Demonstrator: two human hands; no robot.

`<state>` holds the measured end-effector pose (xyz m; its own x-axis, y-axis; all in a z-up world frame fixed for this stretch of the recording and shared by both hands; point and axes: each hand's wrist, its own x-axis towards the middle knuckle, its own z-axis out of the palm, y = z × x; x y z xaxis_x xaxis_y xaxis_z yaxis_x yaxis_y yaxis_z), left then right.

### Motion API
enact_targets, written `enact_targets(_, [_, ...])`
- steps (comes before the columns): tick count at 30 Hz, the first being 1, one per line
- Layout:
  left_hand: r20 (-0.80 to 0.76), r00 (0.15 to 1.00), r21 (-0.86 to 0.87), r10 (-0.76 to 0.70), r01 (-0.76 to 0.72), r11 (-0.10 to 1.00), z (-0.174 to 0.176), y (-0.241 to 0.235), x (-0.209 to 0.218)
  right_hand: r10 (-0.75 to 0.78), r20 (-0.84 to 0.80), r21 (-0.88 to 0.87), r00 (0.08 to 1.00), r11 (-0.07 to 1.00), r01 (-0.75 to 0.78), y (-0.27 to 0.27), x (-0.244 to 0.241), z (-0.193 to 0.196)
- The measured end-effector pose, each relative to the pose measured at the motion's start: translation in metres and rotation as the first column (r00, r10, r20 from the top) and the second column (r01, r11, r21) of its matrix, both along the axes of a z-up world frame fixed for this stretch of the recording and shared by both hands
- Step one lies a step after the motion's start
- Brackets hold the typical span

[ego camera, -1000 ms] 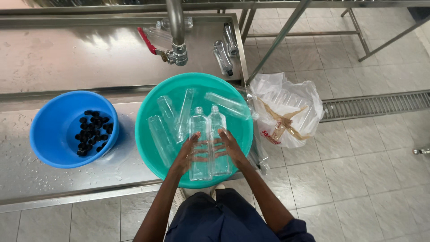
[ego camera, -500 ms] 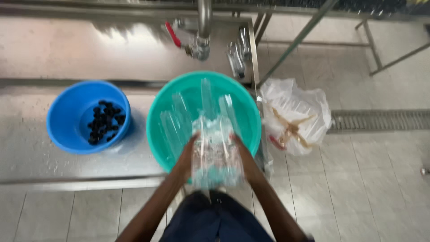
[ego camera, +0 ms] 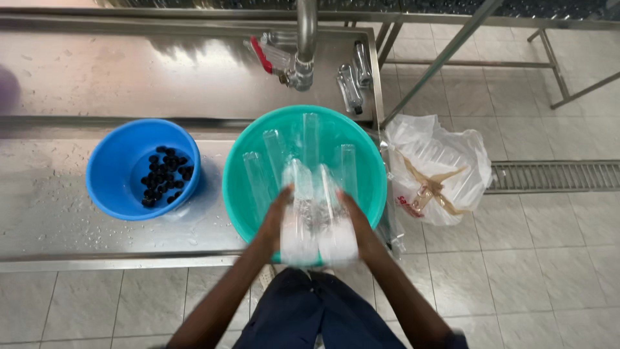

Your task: The person opens a large white plastic bag containing clear plastic bottles and removes them. They place the bottles into a teal basin filled with water at a stainless steel sink and wash them by hand. The person repeatedly rinses the bottles and transfers them to a purple basin on the counter.

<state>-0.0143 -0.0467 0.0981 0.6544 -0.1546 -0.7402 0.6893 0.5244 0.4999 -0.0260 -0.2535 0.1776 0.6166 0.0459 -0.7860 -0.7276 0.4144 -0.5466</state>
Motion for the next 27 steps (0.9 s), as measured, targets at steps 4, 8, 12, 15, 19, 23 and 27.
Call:
enact_targets(4, [0.002,0.999,-0.095,0.037,-0.036,0.995,0.053,-0.003,-0.011,0.039,-0.065,-0.006,0.997,0.999,-0.04,-0.014,-0.008,-0.023])
enact_targets(8, [-0.036,0.999,-0.168,0.013,-0.019,0.986,0.064,-0.017,-0.016,0.1,-0.031,-0.013,0.994,0.995,-0.1,-0.008,0.059,-0.065])
enact_targets(12, [0.091,0.992,-0.269,0.088,-0.061,0.961,0.021,-0.002,0.017,0.155,0.1,-0.012,0.983,0.988,-0.155,0.017,0.048,-0.024])
enact_targets(15, [-0.103,0.988,-0.296,0.119,-0.145,0.944,0.099,-0.01,-0.038,0.195,-0.119,0.007,0.974,0.981,-0.195,0.014,-0.009,0.049])
enact_targets(19, [-0.08,0.994,-0.267,0.079,-0.098,0.959,0.047,-0.005,0.02,0.147,-0.023,0.008,0.989,0.989,-0.147,0.002,0.033,-0.037])
enact_targets(23, [-0.106,0.99,-0.255,0.093,-0.117,0.96,-0.017,-0.002,0.001,0.109,0.009,-0.011,0.994,0.994,-0.108,0.003,0.006,-0.001])
enact_targets(27, [0.016,0.999,-0.243,-0.035,0.038,0.969,0.067,-0.008,-0.027,0.105,-0.1,-0.075,0.989,0.991,-0.113,-0.005,-0.016,0.018])
